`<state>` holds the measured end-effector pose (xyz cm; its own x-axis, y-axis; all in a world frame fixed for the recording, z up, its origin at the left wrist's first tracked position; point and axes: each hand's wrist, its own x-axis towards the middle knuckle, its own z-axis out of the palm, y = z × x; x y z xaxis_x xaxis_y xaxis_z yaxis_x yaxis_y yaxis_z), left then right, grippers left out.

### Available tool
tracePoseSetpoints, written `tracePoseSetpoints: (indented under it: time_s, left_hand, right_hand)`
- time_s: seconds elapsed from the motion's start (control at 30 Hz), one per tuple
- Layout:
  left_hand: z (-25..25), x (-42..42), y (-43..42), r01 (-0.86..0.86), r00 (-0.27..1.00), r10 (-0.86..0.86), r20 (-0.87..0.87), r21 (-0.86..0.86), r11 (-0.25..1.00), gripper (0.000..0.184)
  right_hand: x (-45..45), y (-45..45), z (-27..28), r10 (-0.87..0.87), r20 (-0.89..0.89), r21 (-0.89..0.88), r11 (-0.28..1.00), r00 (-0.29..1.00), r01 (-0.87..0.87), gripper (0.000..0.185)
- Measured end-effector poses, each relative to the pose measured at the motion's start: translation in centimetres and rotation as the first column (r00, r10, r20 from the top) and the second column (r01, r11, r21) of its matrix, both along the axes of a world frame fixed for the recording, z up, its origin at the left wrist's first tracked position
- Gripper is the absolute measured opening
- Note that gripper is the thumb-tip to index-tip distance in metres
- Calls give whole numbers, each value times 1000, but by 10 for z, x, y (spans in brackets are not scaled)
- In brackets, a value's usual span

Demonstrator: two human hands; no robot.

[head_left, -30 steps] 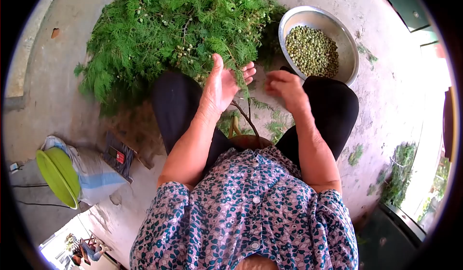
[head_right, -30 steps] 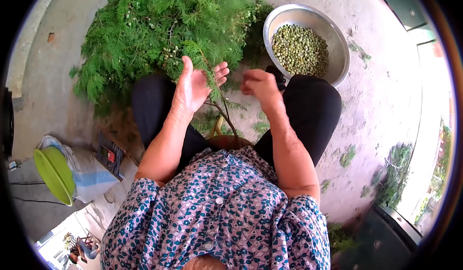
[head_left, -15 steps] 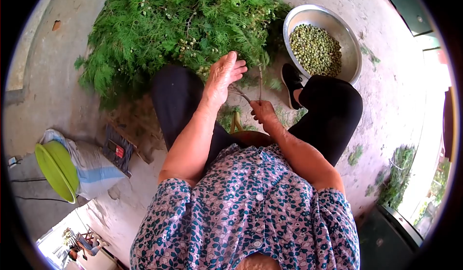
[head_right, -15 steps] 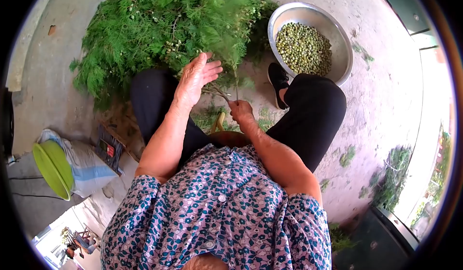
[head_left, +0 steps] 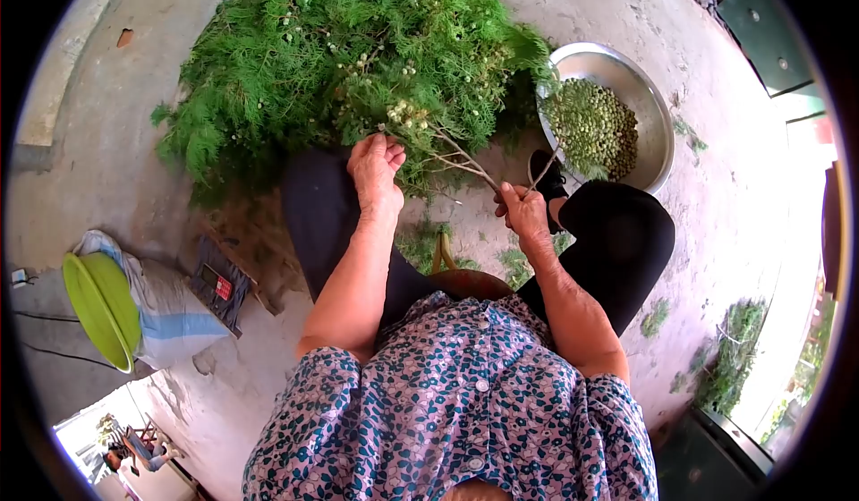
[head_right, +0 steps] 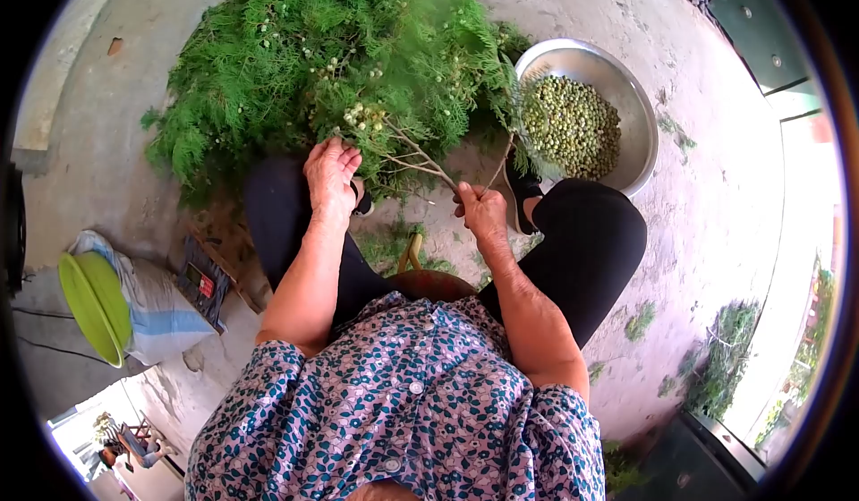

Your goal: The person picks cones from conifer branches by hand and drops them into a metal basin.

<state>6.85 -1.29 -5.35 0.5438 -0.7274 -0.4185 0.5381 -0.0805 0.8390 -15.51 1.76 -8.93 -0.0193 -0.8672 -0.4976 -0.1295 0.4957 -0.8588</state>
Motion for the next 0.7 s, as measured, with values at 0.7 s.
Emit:
tracePoseSetpoints:
  time_s: [0.7]
  left_hand:
    - [2,-19,-8,331,939,-328,-100,11,944,3]
  right_hand:
    - [19,13,-21,27,-20,-52,998,999,-28,28]
